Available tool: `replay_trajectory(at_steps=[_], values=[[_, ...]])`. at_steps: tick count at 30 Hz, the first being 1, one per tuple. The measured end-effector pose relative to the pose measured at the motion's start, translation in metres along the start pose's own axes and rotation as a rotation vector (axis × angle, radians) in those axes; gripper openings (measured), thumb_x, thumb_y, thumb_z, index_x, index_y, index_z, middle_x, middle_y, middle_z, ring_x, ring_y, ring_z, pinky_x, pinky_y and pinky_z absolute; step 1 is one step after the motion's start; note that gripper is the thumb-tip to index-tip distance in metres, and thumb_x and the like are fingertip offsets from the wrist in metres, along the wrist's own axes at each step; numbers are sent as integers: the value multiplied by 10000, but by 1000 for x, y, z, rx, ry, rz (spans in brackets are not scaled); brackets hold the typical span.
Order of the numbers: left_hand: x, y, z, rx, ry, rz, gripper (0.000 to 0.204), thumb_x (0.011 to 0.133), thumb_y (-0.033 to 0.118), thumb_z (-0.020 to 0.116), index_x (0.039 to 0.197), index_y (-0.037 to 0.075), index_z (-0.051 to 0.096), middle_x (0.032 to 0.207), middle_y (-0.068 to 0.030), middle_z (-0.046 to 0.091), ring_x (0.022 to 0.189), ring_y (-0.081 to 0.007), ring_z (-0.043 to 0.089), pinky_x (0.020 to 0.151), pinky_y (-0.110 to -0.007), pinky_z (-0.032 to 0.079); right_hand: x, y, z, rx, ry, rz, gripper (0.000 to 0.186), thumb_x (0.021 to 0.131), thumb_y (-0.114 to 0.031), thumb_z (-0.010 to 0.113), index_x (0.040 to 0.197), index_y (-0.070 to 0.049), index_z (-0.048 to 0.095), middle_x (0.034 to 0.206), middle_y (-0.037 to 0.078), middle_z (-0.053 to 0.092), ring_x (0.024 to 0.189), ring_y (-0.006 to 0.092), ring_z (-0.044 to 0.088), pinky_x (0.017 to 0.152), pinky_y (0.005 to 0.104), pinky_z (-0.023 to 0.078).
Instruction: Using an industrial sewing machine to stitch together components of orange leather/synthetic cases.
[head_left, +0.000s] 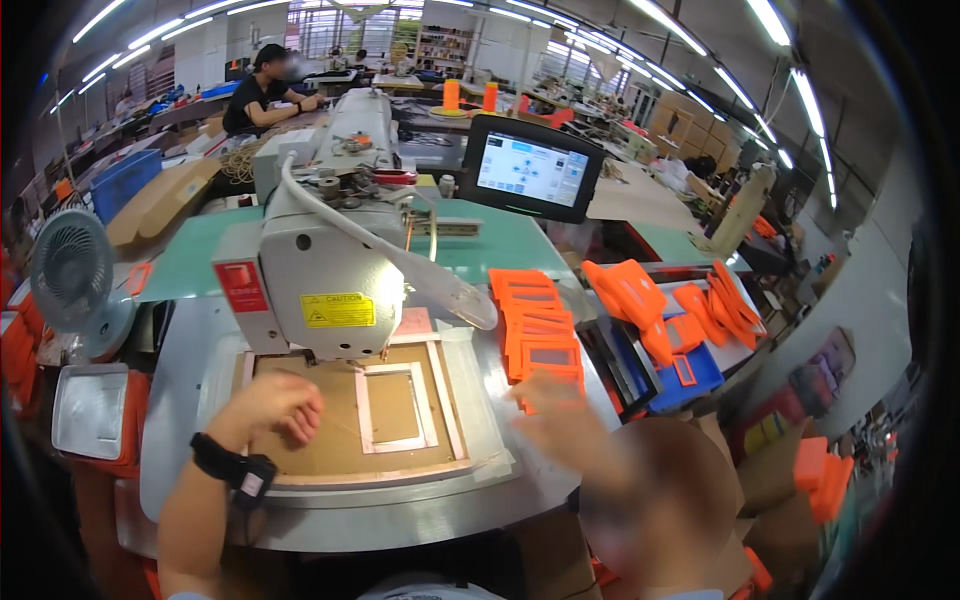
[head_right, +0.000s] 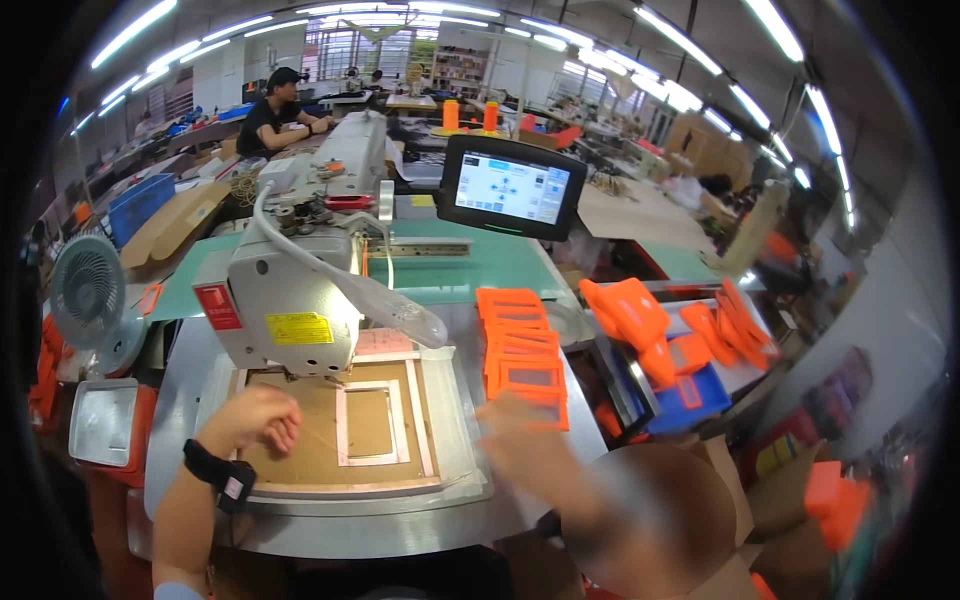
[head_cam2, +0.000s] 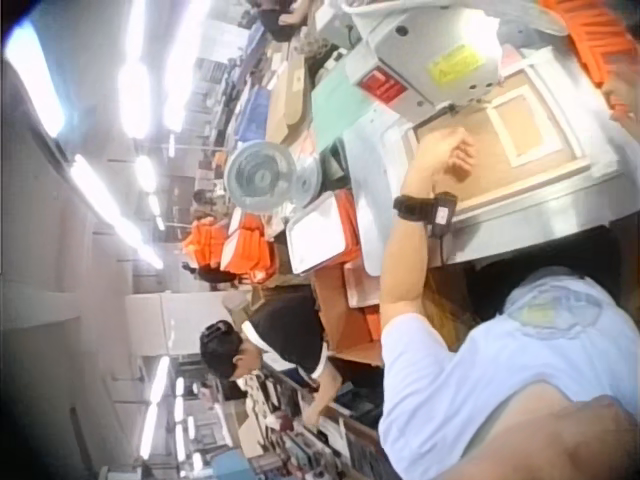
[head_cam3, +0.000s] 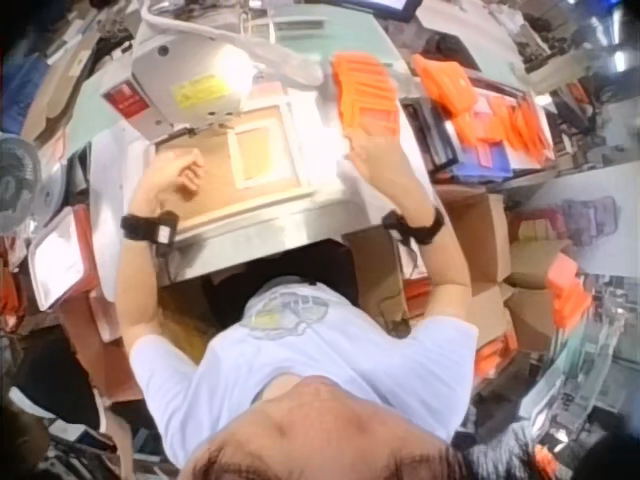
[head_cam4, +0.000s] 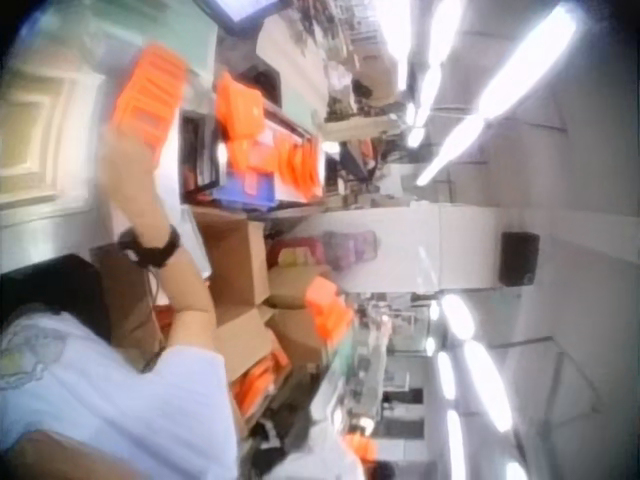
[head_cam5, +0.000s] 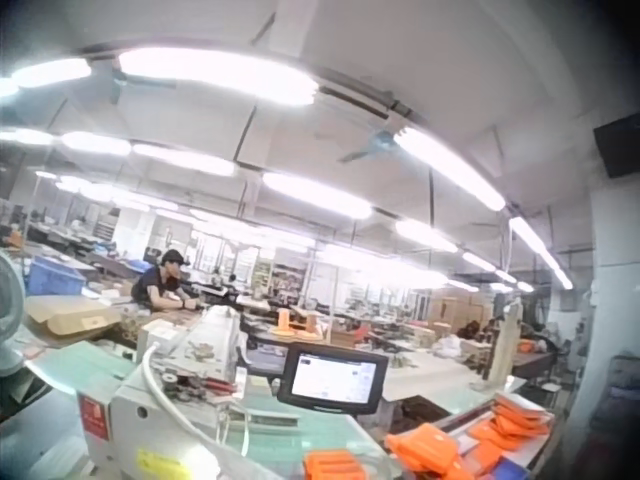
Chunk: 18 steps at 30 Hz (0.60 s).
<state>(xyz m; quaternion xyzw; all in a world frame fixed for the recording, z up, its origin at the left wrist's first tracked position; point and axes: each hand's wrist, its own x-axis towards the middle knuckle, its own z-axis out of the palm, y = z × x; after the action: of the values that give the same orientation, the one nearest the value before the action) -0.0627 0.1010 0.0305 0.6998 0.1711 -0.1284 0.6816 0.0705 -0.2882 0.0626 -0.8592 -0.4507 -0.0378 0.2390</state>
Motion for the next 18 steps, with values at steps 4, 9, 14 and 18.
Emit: replay_trajectory(at_steps=[4,9,14,18], values=[[1,-19,-13,-671,171,106,214,983,128,537,1057,-65,593,992,-190,672,889,-273,687,779,-357,596,-15,62,-31,-154,11,313,487,726,-158,785,1159,-34,599,1162,145,524,1043,352,579,887,399,489],[-11,-19,-4,-875,272,344,228,967,88,527,1147,-46,573,1193,-208,611,1150,-344,591,1005,-445,502,-17,84,-26,-107,29,281,514,715,-161,810,1155,-47,570,1189,145,495,983,357,614,834,417,520],[-40,-12,-5,513,545,539,293,907,45,541,1179,-22,624,1243,-177,606,1178,-327,580,1009,-427,468,-13,97,-30,169,117,423,254,761,-28,715,935,-20,531,781,102,561,728,197,567,642,327,472],[-45,-3,27,981,230,665,293,868,48,570,1138,-14,667,1264,-197,594,1168,-351,573,1000,-392,460,1,81,-74,507,-137,467,159,803,-28,711,906,-25,590,791,15,593,729,99,587,620,274,477]])
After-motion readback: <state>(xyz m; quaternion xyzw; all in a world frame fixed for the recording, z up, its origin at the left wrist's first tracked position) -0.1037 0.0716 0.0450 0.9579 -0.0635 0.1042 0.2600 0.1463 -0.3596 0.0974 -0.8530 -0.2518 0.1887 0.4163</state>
